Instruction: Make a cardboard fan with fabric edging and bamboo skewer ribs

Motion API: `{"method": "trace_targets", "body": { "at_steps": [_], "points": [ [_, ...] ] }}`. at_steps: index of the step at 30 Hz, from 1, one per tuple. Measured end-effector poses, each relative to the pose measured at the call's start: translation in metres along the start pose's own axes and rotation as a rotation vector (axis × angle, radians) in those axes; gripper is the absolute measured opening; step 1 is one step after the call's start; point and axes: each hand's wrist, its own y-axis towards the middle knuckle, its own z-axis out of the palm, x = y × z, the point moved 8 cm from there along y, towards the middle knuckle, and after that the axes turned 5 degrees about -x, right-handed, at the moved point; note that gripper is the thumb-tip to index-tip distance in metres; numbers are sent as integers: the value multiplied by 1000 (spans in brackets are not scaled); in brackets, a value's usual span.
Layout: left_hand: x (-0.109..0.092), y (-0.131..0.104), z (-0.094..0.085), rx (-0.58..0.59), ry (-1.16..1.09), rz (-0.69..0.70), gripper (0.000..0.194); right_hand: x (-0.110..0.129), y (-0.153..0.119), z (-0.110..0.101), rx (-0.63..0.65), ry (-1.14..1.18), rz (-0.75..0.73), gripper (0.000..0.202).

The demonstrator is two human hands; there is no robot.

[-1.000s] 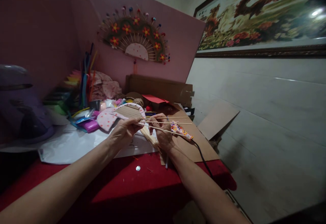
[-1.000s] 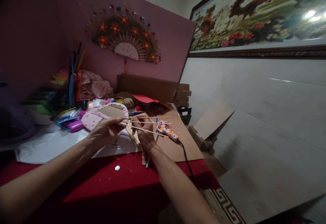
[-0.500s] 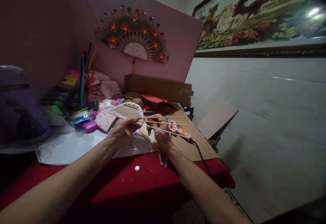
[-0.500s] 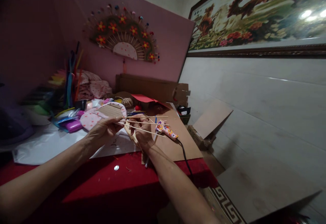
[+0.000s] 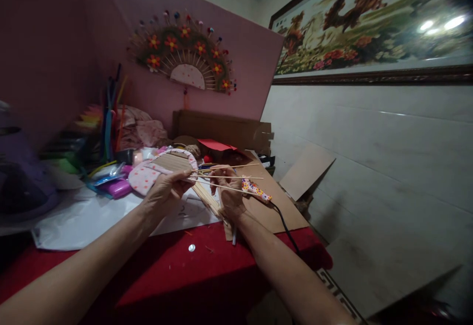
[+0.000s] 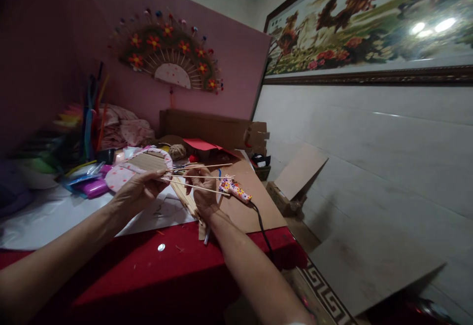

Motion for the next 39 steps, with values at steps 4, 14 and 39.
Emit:
{"method": "trace_targets", "body": {
  "at_steps": [4, 14, 39],
  "points": [
    [1, 3, -2, 27, 14, 13, 16, 1, -1, 0, -8, -7, 5, 27],
    [-1, 2, 0, 15, 17, 30, 16, 1, -1, 1, -15, -70, 29, 23],
    [-43, 9, -25, -240, -121, 243, 20, -7, -12, 0, 31, -269, 17, 22]
  ]
}}
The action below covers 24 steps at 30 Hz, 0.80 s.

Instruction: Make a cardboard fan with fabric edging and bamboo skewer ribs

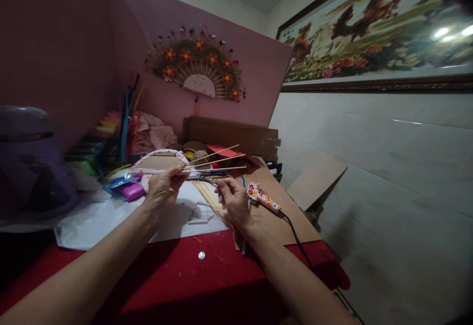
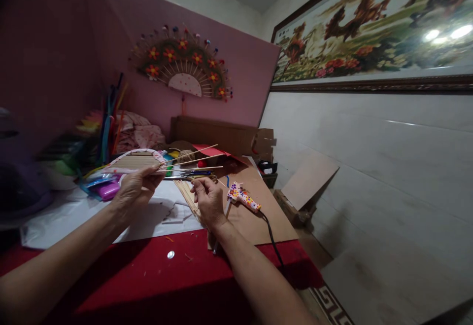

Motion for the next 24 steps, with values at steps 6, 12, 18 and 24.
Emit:
{"method": "trace_targets", "body": {
  "at_steps": [6, 12, 18, 24],
  "points": [
    [0, -2, -1, -18, -7, -18, 18, 5, -2, 1, 17, -94, -56, 22],
    [3, -1, -2, -3, -19, -24, 17, 33, -10, 2, 43, -464, -375, 17],
    [7, -1, -5, -46, 11, -45, 17, 38, -13, 4, 77, -582, -500, 16],
    [8, -4, -4, -40, 34, -54, 15, 36, -13, 4, 74, -597, -526, 15]
  ]
}}
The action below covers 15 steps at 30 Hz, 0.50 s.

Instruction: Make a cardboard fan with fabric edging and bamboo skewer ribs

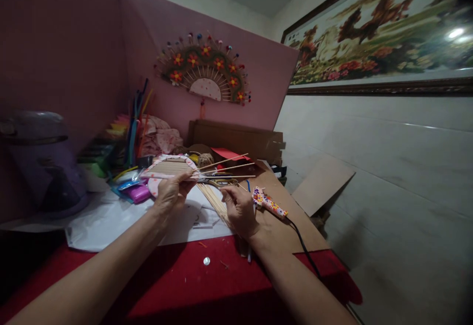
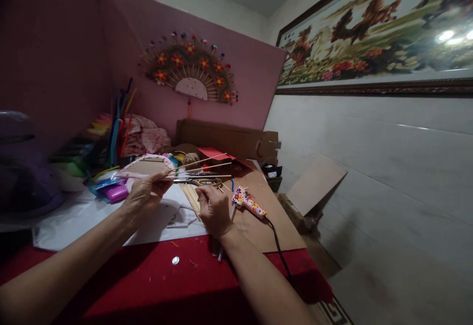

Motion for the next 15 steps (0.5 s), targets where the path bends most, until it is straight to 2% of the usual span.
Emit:
{"method": "trace_targets", "body": {
  "at_steps": [15],
  "points": [
    [12, -2, 3, 51, 18, -75, 18, -9, 2, 3, 5, 12, 67, 17]
  ]
}}
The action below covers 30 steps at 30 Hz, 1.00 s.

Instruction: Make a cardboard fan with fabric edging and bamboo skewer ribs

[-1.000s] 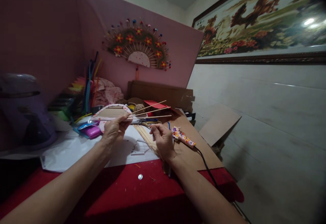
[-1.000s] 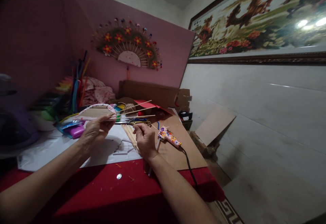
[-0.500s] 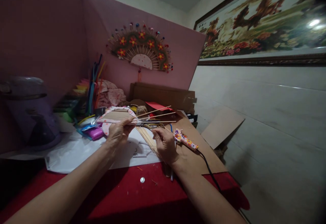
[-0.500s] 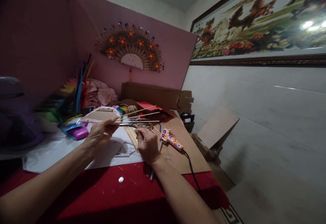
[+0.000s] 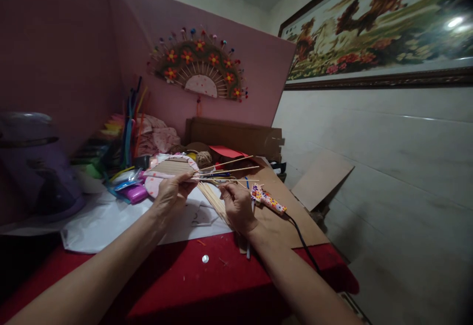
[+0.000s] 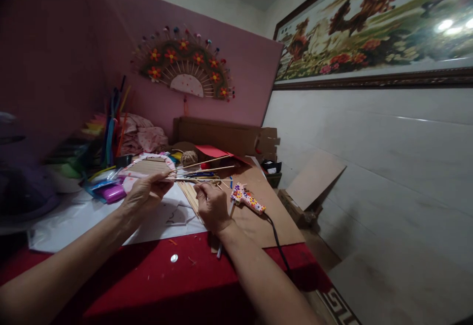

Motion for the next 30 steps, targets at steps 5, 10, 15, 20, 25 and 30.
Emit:
{"method": "trace_targets", "body": {
  "at_steps": [5, 10, 15, 20, 25, 30],
  "points": [
    [0, -5, 2, -11, 23, -12, 16, 1, 1, -1, -22, 3, -17, 17],
    [5, -3, 3, 13, 15, -31, 16, -4, 0, -2, -48, -24, 10, 17],
    [5, -2, 4, 32, -11, -30, 17, -5, -1, -1, -44, -19, 3, 18],
    [4, -4, 5, 36, 7, -38, 16, -2, -1, -2, -43, -21, 1, 18],
    [3, -3, 4, 41, -13, -27, 19, 0, 0, -3, -51, -26, 2, 20],
    [4, -4, 3, 40, -17, -44, 20, 0, -1, 1, -20, -46, 19, 23]
  ]
}}
